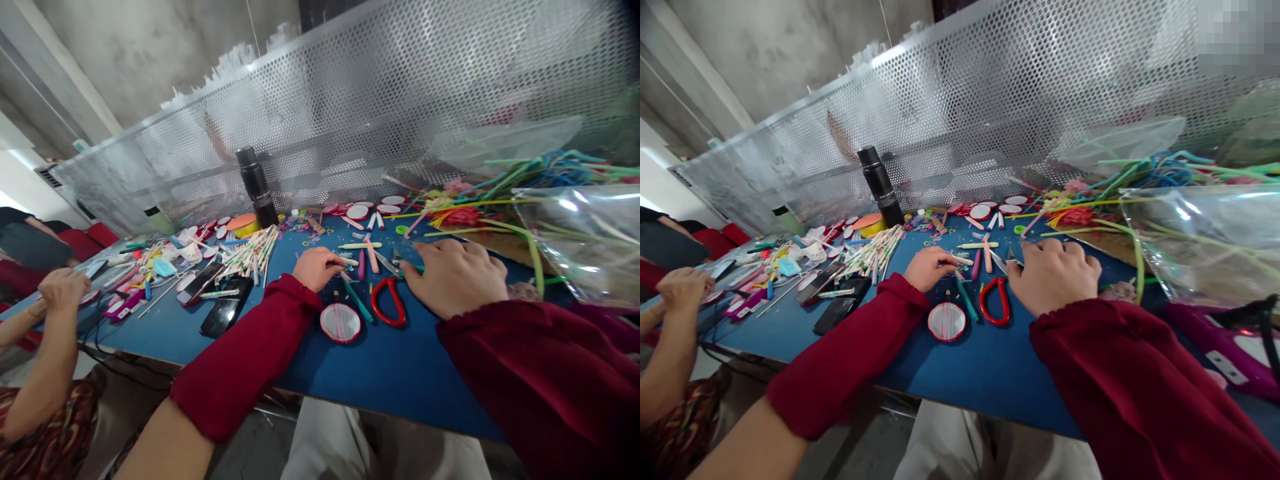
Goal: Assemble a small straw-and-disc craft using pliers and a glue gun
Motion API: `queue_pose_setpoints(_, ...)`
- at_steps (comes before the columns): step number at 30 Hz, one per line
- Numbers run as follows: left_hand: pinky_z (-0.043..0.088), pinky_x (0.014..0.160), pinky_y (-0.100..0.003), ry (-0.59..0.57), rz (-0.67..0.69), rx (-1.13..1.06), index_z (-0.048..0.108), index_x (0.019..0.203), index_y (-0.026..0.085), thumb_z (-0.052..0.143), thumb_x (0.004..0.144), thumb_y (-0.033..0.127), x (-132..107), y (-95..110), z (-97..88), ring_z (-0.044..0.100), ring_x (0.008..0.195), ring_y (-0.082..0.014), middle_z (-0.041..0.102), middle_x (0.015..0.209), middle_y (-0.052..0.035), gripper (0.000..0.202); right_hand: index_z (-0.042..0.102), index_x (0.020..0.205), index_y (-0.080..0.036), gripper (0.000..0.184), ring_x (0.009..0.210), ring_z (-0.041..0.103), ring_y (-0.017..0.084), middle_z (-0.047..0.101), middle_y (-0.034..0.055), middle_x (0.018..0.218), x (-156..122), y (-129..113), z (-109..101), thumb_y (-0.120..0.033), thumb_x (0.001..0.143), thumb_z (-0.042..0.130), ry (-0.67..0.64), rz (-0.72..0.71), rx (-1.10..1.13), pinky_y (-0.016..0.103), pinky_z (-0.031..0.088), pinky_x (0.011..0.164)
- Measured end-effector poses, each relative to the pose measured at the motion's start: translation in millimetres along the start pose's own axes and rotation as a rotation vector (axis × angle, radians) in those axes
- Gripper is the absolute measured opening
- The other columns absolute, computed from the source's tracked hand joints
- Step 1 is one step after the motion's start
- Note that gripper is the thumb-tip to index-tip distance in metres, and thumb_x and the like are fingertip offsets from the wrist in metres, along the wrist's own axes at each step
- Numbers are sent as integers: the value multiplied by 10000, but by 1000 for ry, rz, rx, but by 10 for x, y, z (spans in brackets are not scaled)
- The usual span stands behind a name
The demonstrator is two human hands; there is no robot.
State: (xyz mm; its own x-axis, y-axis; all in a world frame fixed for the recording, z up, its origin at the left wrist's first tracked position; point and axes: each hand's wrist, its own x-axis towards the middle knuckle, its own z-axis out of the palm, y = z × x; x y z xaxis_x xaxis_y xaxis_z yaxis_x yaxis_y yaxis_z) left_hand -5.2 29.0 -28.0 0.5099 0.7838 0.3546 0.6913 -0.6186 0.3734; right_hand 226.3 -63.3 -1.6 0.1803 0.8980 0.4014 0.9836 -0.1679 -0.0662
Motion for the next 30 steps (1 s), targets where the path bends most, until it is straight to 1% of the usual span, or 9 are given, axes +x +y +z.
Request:
queue_pose_setpoints(4, 477, 879, -304, -105, 58, 94, 804, 993, 210, 681, 870, 258, 212, 101, 61, 647, 929, -190, 737, 960, -67, 180, 689, 1224, -182, 462, 1136, 543, 361, 657, 149, 1211, 4, -13, -14, -452, 953, 428, 78, -10, 46, 471, 422, 885)
queue_pose_setpoints(7, 473, 900, -319, -175, 89, 163, 808, 989, 211, 681, 868, 264, 323, 128, 97, 655, 956, -206, 749, 978, -74, 183, 704, 1180, -179, 446, 1127, 542, 362, 653, 153, 1204, 2, -17, -10, -449, 942, 441, 74, -6, 68, 462, 418, 869)
queue_pose_setpoints(10, 483, 870, -327, -206, 65, 191, 812, 968, 214, 692, 848, 248, 359, 136, 131, 661, 926, -215, 750, 965, -76, 173, 711, 1157, -182, 428, 1112, 547, 373, 642, 172, 1206, -12, -19, 5, -447, 925, 467, 66, -15, 98, 475, 420, 851)
queue_pose_setpoints(15, 484, 831, -306, -179, -30, 139, 798, 888, 189, 702, 834, 225, 344, 129, 163, 650, 892, -200, 727, 956, -80, 116, 731, 1131, -186, 401, 1078, 566, 393, 659, 188, 1167, -29, -12, 26, -433, 916, 499, 137, -59, 131, 497, 441, 827)
queue_pose_setpoints(19, 475, 843, -310, -38, -73, 35, 758, 877, 177, 649, 880, 261, 328, 56, 64, 625, 900, -195, 708, 937, -75, 138, 739, 1139, -207, 375, 1078, 593, 365, 692, 147, 1173, -7, -5, 51, -405, 931, 497, 180, -111, 196, 491, 447, 864)
queue_pose_setpoints(22, 482, 798, -279, 49, -120, -262, 693, 878, 161, 598, 895, 202, 278, -2, -101, 625, 826, -155, 717, 890, -47, 105, 751, 1119, -232, 344, 1020, 637, 305, 738, 103, 1090, 13, -33, 106, -371, 951, 484, 131, -234, 271, 445, 451, 882)
queue_pose_setpoints(25, 489, 760, -257, -1, -167, -559, 643, 830, 138, 617, 854, 138, 170, -18, -266, 634, 753, -125, 716, 828, -38, 35, 765, 1091, -236, 314, 969, 656, 251, 760, 81, 1033, 18, -109, 179, -342, 957, 502, 36, -459, 338, 379, 454, 885)
queue_pose_setpoints(28, 481, 727, -248, -45, -201, -631, 646, 800, 124, 716, 761, 119, 28, -6, -364, 616, 704, -110, 695, 768, -21, 81, 780, 1057, -247, 273, 983, 645, 227, 757, 67, 1041, 7, -227, 207, -319, 949, 539, -67, -646, 354, 347, 440, 908)
queue_pose_setpoints(30, 475, 702, -244, -77, -225, -643, 653, 781, 121, 771, 699, 119, -56, -1, -379, 599, 677, -102, 678, 735, -6, 143, 787, 1051, -265, 259, 994, 628, 228, 752, 63, 1036, -2, -315, 189, -322, 945, 558, -120, -681, 322, 349, 425, 911)
